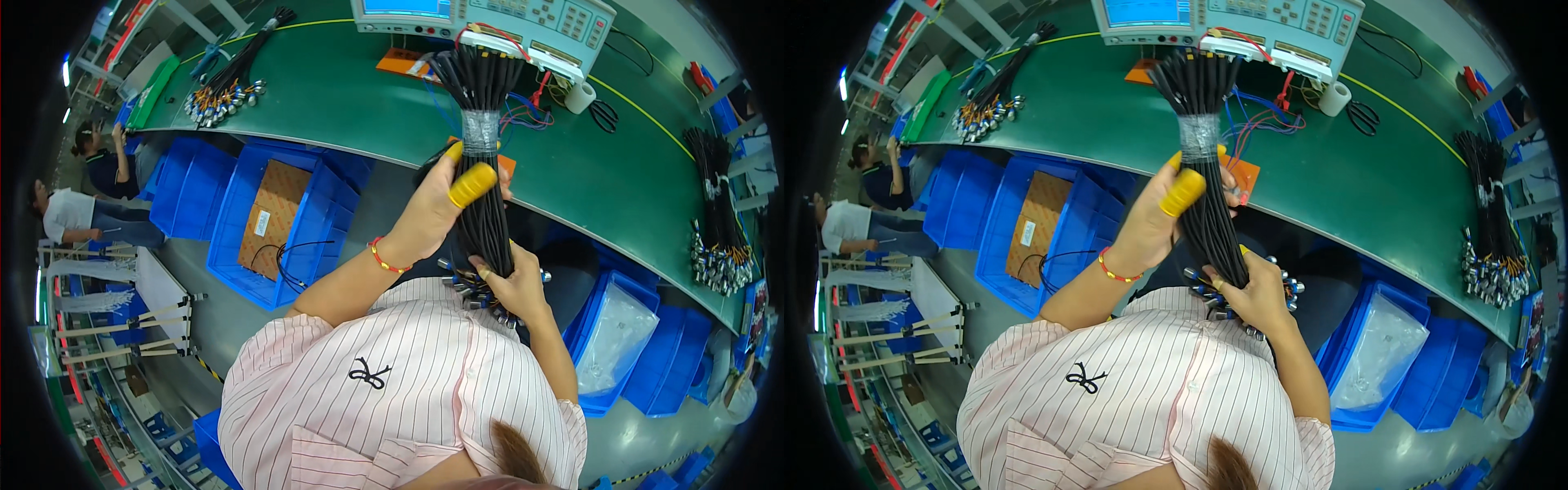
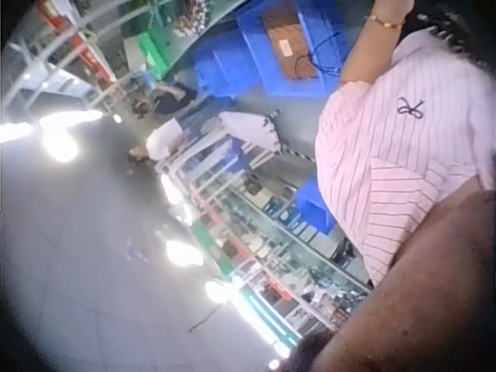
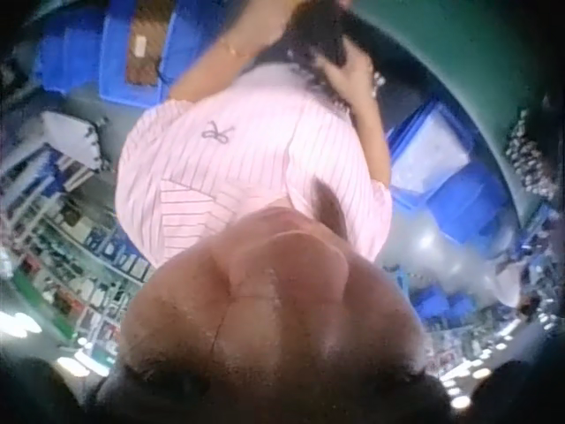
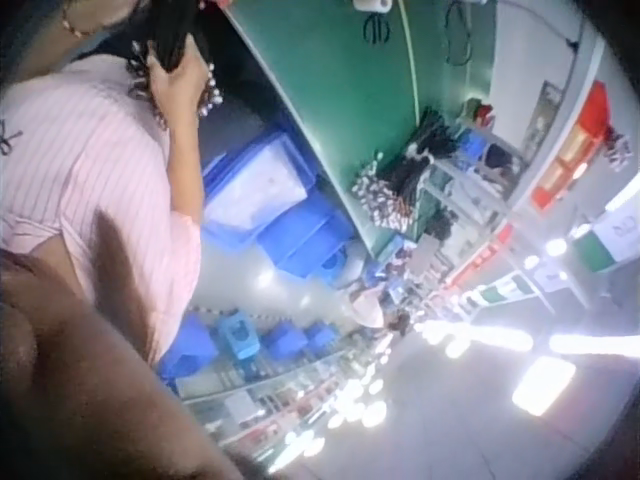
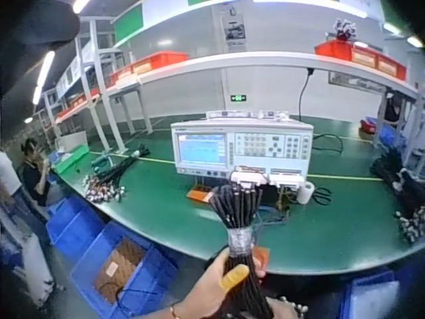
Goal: Testing and bundling electrical cables at a factory workstation using a testing board and plastic wrap.
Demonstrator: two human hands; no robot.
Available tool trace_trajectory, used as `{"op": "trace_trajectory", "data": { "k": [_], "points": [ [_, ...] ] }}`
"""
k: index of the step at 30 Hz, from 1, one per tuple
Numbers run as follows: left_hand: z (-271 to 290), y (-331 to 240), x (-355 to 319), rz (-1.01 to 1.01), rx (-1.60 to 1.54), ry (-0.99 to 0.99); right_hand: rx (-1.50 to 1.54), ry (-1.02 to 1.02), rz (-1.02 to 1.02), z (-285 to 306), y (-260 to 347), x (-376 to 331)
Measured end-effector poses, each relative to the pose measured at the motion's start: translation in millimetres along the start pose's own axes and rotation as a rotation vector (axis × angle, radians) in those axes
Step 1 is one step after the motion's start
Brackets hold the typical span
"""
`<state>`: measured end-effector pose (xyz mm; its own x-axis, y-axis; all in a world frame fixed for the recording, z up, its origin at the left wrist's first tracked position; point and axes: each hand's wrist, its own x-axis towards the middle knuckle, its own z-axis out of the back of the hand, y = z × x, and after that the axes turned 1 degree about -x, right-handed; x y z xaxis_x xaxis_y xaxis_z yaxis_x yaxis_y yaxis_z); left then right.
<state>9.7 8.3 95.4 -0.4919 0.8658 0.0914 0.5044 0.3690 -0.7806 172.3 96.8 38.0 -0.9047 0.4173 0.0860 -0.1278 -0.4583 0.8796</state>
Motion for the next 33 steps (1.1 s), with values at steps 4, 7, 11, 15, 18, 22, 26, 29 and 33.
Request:
{"op": "trace_trajectory", "data": {
  "k": [4,7,11,15,18,22,26,29,33],
  "points": [
    [15.0,40.5,-3.4,0.111,0.245,-0.178,-0.364,-0.067,-0.001,-15.9,-15.7,-16.5],
    [30.7,65.3,-8.3,0.255,0.031,-0.248,-0.350,0.103,-0.056,-15.2,-11.5,-24.8],
    [40.8,71.8,-11.4,0.248,-0.210,-0.167,-0.067,0.173,-0.044,33.7,-4.0,-15.1],
    [39.9,70.5,-13.0,0.239,-0.258,0.104,0.129,-0.239,-0.023,49.8,8.6,14.4],
    [19.0,63.1,-14.7,0.258,-0.220,0.111,0.036,-0.240,0.143,43.5,24.8,33.6],
    [16.8,58.4,-10.4,0.319,-0.114,0.141,-0.039,-0.327,0.237,37.2,25.5,40.4],
    [18.9,62.5,-10.8,0.346,-0.153,0.215,-0.239,-0.417,0.319,42.3,23.7,38.6],
    [18.0,66.3,-13.9,0.379,-0.257,0.286,-0.236,-0.472,0.270,45.5,12.4,39.7],
    [7.1,68.1,-14.0,0.637,-0.241,0.564,0.063,-0.315,0.126,35.2,-26.0,37.7]
  ]
}}
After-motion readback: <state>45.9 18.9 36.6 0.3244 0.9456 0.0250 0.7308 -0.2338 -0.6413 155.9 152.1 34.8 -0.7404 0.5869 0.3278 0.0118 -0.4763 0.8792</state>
